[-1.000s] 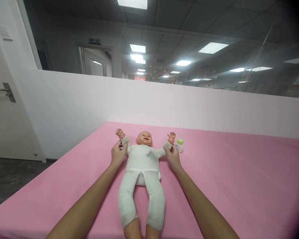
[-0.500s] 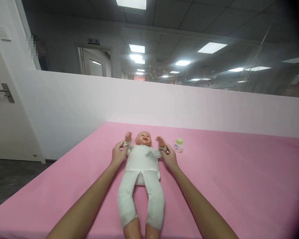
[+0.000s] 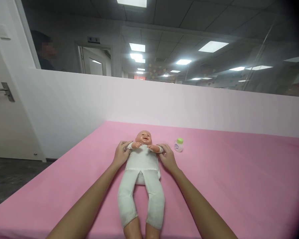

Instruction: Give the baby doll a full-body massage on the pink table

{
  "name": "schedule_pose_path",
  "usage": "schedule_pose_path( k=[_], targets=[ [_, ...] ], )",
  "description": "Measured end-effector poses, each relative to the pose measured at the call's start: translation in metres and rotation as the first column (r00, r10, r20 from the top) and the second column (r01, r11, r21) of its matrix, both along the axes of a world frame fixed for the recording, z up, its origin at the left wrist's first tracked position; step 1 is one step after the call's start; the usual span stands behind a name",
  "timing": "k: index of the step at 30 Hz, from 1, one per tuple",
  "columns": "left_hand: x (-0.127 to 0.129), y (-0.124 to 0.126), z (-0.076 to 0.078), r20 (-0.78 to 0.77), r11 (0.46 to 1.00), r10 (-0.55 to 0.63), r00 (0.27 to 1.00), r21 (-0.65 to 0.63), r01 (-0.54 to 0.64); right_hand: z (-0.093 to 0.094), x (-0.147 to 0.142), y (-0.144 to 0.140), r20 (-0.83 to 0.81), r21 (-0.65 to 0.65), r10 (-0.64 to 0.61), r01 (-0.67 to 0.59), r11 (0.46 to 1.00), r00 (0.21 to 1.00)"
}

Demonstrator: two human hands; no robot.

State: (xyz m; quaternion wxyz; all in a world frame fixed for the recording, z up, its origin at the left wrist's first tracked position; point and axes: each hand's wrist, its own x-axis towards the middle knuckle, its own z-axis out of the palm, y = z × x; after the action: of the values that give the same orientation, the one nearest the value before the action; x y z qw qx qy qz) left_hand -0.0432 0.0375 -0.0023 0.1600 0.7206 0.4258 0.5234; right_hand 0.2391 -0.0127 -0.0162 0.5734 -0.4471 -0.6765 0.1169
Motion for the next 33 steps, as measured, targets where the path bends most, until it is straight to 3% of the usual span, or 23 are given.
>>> schedule_pose_path(
  k=[4,7,9,11,13,15,19,22,24,28,31,33],
  targets=[
    [-0.004,0.001,0.003,0.181,0.99,0.111,0.977,-0.111,-0.092,-0.003,0.008,0.009,-0.367,-0.149,-0.125,0.075,0.986,0.922],
    [-0.007,0.003,0.004,0.243,0.975,0.166,0.956,-0.189,-0.121,-0.003,0.012,0.012,-0.477,-0.176,-0.187,0.115,0.978,0.859],
    [-0.007,0.004,0.002,0.204,0.987,0.116,0.972,-0.134,-0.09,-0.003,0.011,0.009,-0.388,-0.151,-0.15,0.098,0.984,0.909],
    [-0.006,0.004,-0.001,0.104,0.999,0.031,0.994,-0.045,-0.027,-0.002,0.007,0.005,-0.186,-0.081,-0.06,0.045,0.996,0.981],
    [-0.003,0.004,-0.003,-0.002,0.999,-0.042,0.999,0.013,0.042,-0.001,0.004,0.001,0.018,-0.006,0.022,-0.022,1.0,1.0],
    [-0.002,0.003,-0.005,-0.05,0.998,-0.063,0.997,0.028,0.064,-0.001,0.001,-0.002,0.092,0.023,0.047,-0.049,0.999,0.995],
    [-0.003,0.003,-0.001,0.081,0.999,0.029,0.996,-0.024,-0.027,-0.003,0.003,0.003,-0.172,-0.092,-0.007,-0.009,0.996,0.985],
    [-0.007,0.004,0.003,0.219,0.983,0.147,0.965,-0.137,-0.119,-0.005,0.009,0.01,-0.407,-0.142,-0.105,0.051,0.989,0.907],
    [-0.008,0.003,0.005,0.237,0.975,0.178,0.955,-0.172,-0.139,-0.005,0.012,0.011,-0.439,-0.138,-0.141,0.089,0.986,0.887],
    [-0.005,0.002,0.0,0.083,0.998,0.055,0.995,-0.013,-0.054,-0.001,0.012,0.004,-0.138,-0.054,-0.047,0.04,0.998,0.989],
    [0.0,0.0,-0.003,-0.104,0.996,-0.016,0.994,0.089,0.025,0.003,0.008,-0.003,0.112,0.012,0.037,-0.039,0.999,0.993],
    [0.003,-0.002,-0.003,-0.128,0.996,-0.008,0.992,0.091,0.019,0.003,0.006,-0.004,0.131,0.003,0.044,-0.044,0.999,0.99]
  ],
)
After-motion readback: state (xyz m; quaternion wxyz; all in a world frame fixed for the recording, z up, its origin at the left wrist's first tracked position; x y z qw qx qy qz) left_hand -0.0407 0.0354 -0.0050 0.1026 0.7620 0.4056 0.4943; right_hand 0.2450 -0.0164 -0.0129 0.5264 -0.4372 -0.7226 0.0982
